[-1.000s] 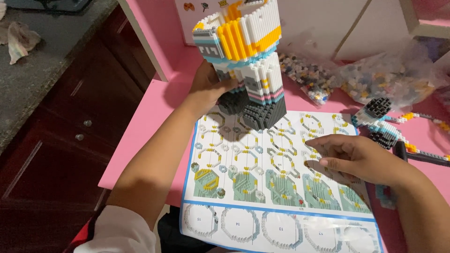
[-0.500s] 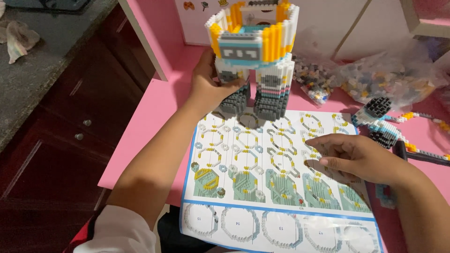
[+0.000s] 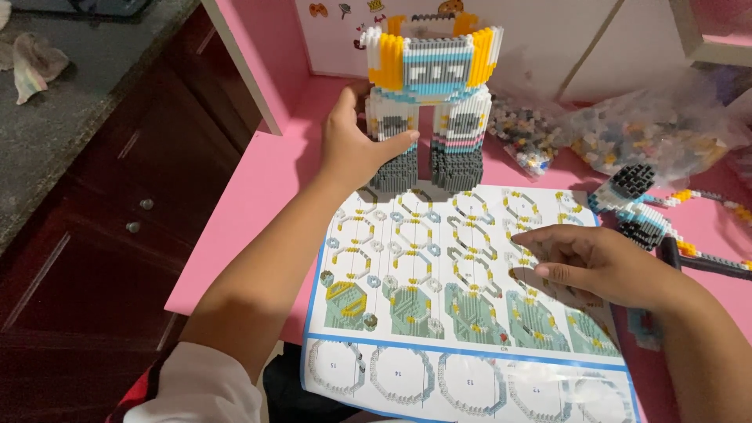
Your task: Assembling a toy robot from small interlocking blocks following a printed manual.
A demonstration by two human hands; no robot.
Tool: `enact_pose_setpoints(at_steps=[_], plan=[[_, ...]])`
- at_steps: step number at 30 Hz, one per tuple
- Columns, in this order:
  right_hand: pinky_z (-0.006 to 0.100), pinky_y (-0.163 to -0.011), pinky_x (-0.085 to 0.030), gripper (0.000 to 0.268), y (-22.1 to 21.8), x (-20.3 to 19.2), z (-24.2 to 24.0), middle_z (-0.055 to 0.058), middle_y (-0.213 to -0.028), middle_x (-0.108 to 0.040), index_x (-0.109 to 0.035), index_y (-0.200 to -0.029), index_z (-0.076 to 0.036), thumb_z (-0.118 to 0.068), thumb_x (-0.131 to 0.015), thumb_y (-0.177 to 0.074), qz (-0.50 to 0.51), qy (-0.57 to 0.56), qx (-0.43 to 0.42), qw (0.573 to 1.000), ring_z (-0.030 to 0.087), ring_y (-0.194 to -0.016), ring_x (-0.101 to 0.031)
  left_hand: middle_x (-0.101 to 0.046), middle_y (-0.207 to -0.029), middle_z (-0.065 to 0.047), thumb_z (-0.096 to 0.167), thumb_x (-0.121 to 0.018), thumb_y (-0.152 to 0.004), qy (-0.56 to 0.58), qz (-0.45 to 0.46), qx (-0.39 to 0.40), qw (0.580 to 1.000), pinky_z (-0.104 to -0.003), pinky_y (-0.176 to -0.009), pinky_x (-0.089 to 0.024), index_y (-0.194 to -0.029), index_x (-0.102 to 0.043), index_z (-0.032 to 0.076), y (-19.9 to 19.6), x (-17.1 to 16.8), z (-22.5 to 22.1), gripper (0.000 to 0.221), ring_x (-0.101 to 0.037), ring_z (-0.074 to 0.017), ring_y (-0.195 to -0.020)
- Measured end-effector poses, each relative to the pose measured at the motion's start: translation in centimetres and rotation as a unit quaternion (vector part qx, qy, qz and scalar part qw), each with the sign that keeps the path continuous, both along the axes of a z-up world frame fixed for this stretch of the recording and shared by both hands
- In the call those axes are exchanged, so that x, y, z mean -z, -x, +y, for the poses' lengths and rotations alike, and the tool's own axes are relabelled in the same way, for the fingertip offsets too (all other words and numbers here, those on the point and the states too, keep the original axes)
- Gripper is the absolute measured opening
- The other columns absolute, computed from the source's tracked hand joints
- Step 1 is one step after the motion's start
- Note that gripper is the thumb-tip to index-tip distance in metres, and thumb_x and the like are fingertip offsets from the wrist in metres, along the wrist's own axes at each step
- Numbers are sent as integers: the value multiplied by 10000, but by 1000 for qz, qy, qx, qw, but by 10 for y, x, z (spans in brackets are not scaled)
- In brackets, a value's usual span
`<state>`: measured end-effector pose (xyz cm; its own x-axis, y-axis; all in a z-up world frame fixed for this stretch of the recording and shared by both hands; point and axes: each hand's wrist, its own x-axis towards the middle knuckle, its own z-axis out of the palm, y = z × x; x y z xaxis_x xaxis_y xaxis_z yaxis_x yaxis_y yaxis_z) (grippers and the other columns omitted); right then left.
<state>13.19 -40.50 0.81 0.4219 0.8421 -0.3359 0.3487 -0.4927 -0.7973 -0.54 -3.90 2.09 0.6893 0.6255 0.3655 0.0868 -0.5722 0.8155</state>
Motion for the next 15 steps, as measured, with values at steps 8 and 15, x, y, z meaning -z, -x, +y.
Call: enact_pose_setpoints(at_steps=[8, 15], plan=[[301, -454, -384, 480, 1, -2, -1, 46, -613, -524, -780, -1420, -160, -164, -739, -942, 16, -22, -8, 1000, 142, -507, -455, -397, -827, 33, 501, -971, -746, 0, 26, -7, 1000, -318, -612, -264, -917, -373, 163, 1, -3, -1, 708, -331, -122, -752], [347, -412, -426, 509, 8, -13, 3, 107, -543, -587, -757, -1444, -141, -123, -712, -937, 20, -13, -3, 1000, 194, -412, -509, -522, -864, 6, 471, -970, -762, -50, -44, 1, 998, -328, -643, -360, -943, -457, 146, 0, 4, 9, 634, -445, -144, -783]])
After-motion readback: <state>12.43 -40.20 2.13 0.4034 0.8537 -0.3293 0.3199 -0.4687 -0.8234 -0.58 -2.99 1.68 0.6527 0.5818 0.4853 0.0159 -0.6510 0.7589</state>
